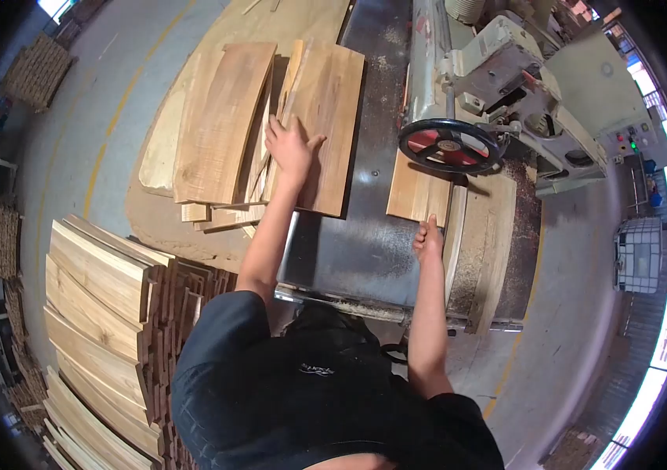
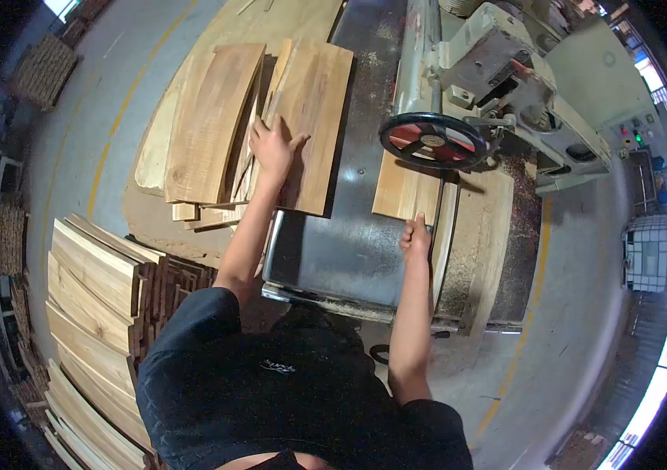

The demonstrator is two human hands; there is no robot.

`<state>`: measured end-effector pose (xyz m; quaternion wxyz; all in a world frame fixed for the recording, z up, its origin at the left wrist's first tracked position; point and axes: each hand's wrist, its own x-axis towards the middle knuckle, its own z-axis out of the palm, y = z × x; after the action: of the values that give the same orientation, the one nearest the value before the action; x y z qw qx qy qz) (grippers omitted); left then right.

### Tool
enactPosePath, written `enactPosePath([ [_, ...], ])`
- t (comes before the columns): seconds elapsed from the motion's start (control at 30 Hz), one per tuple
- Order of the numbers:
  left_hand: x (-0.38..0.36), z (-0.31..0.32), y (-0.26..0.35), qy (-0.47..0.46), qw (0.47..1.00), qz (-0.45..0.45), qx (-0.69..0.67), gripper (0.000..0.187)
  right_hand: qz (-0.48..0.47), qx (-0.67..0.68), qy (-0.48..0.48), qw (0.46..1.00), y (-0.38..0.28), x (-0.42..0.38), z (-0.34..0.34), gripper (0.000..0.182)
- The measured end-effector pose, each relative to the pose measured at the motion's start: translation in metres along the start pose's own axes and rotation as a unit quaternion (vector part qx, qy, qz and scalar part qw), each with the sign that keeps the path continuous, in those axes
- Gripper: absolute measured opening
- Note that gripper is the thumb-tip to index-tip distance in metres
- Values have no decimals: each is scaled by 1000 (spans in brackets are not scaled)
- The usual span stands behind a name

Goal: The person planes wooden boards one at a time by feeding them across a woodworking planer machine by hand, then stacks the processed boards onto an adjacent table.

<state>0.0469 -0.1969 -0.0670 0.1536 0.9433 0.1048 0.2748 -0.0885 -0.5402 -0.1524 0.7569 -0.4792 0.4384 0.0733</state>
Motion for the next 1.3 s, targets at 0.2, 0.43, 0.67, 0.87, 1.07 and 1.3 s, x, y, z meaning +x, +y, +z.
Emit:
enactPosePath([
  [0.2, -33, 5, 0, 5, 997, 21, -75, 54, -118, -18, 39, 992, -8, 20, 28, 38],
  [0.43, -155, -46, 26, -31, 996, 2, -82, 60, -290, -146, -38, 945, 66, -61, -5, 26],
  [0.67, -294, -164, 26, -169, 971, -139, -92, 103, -340, -400, 18, 851, 174, -167, -88, 53],
  [0.87, -361, -177, 6, -310, 909, -211, -181, 81, -1, -209, -274, 939, 196, -200, -137, 77],
  [1.07, -376, -171, 0, -364, 802, -237, -410, 62, -224, -356, -240, 875, 133, -321, -134, 64],
  [1.3, -421, -193, 9, -452, 356, -376, -726, 53, -363, -405, -481, 688, 119, -376, -99, 70],
])
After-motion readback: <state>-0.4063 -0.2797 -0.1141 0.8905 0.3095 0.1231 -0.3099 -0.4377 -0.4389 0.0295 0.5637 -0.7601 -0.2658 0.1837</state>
